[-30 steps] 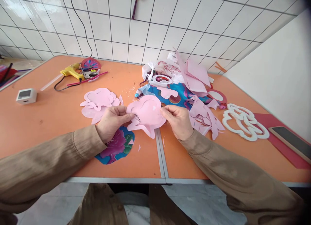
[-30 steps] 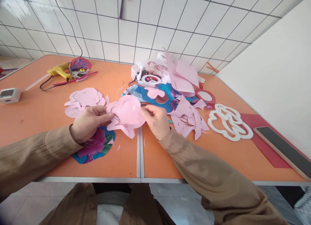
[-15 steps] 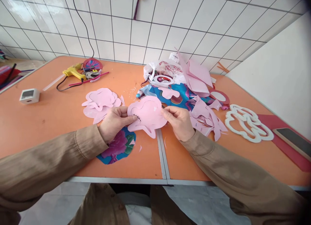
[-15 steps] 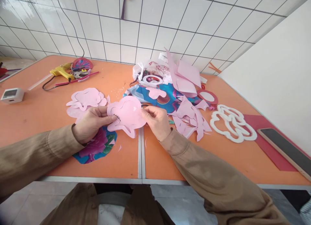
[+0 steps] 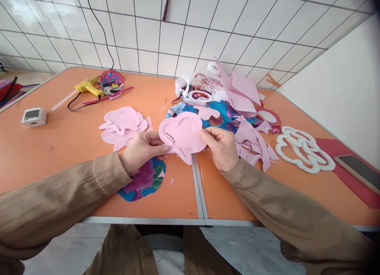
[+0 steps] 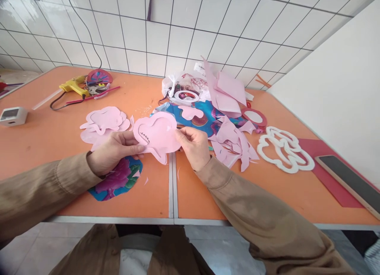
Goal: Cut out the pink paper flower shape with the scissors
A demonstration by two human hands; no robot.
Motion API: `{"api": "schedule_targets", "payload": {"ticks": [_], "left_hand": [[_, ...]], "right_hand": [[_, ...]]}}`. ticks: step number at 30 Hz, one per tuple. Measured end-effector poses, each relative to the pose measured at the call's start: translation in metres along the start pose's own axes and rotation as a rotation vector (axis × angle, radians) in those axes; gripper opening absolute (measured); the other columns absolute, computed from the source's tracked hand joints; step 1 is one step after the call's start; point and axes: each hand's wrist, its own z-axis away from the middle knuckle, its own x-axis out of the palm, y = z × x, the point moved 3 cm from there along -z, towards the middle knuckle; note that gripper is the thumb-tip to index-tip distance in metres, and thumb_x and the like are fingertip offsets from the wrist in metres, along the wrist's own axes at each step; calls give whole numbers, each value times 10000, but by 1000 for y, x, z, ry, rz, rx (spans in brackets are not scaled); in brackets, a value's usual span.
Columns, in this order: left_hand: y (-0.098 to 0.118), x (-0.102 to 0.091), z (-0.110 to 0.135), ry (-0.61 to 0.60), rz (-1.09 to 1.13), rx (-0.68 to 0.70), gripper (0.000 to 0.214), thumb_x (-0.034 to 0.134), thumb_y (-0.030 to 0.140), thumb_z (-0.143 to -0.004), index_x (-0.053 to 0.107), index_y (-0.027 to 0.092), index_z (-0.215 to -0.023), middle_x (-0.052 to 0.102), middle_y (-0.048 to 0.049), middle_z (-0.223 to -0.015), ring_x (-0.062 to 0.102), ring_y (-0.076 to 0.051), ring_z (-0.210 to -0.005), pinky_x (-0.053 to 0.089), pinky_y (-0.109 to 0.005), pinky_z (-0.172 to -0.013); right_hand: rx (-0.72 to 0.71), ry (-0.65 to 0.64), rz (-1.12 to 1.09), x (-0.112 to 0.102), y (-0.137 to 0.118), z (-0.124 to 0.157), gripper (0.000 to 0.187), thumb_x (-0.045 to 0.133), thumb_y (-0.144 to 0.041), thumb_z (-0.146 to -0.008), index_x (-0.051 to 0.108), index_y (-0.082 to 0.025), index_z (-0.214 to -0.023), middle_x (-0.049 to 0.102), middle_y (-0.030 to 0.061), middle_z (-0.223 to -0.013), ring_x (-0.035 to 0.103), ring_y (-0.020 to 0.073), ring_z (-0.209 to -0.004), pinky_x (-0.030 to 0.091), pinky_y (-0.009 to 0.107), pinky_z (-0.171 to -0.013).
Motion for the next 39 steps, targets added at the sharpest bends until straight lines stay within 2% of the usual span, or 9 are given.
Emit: {"api": "schedule_targets", "payload": {"ticks": [4, 9, 13, 16, 18, 23, 29, 35, 39], "left_hand": [[3, 0, 0, 38, -42, 22, 261, 860, 211, -624, 729, 120, -830, 715, -4, -668, 612, -91, -543, 505, -215, -542], [5, 0, 1, 53, -89, 42, 242, 835, 218, -656, 719, 112, -840, 694, 3, -641, 573, -72, -498, 487, -202, -518], [5, -1, 0, 38, -107, 64, 303, 826, 363, -693, 705, 112, -814, 678, -12, -580, 585, -90, -474, 476, -196, -478], [2, -2, 1, 24, -81, 19, 418, 788, 520, -712, 655, 124, -722, 663, -36, -539, 604, -118, -450, 451, -196, -421], [1, -2, 2, 9, -58, -6, 453, 786, 553, -705, 639, 125, -683, 684, -52, -574, 609, -120, -441, 443, -195, -397], [2, 1, 3, -9, -22, -4, 397, 847, 469, -663, 668, 115, -670, 703, -39, -616, 586, -85, -425, 437, -176, -388], [3, 2, 3, 0, -23, 16, 299, 852, 375, -685, 686, 126, -691, 699, -22, -622, 577, -74, -439, 459, -179, -417], [4, 2, 3, 6, -55, 37, 261, 813, 351, -735, 675, 136, -682, 690, -23, -615, 571, -80, -453, 471, -195, -441], [4, 1, 3, 8, -38, 44, 255, 817, 345, -728, 675, 137, -689, 689, -18, -608, 572, -80, -454, 472, -194, -446]], "right_hand": [[-22, 8, 1, 0, -2, 0, 283, 711, -409, -766, 626, -196, -599, 517, -31, -540, 444, 105, -500, 365, 265, -460], [-18, -7, -8, 0, -1, 1, 294, 706, -415, -778, 619, -203, -593, 513, -31, -526, 435, 108, -475, 353, 272, -438], [-16, 6, -18, -1, 0, 0, 306, 723, -439, -780, 626, -220, -589, 518, -27, -521, 439, 115, -462, 355, 281, -425], [-29, 31, -32, -2, 1, -1, 318, 739, -457, -778, 628, -236, -580, 510, -26, -514, 444, 122, -460, 359, 284, -417], [-37, 54, -47, -3, 2, -1, 323, 745, -461, -780, 626, -241, -576, 491, -30, -505, 425, 118, -450, 342, 282, -407], [-27, 79, -58, -4, 3, -1, 318, 735, -451, -789, 628, -233, -583, 475, -38, -521, 387, 103, -457, 307, 282, -417], [-24, 80, -54, -6, 0, -1, 313, 743, -451, -780, 631, -245, -573, 454, -39, -497, 373, 105, -445, 319, 304, -432], [27, 30, -107, -4, 1, 0, 412, 767, -596, -724, 588, -264, -560, 509, -11, -520, 472, 136, -460, 367, 318, -414], [68, -22, -113, -1, 3, 0, 369, 801, -567, -690, 621, -260, -592, 579, -10, -535, 528, 140, -446, 424, 321, -418]]}}
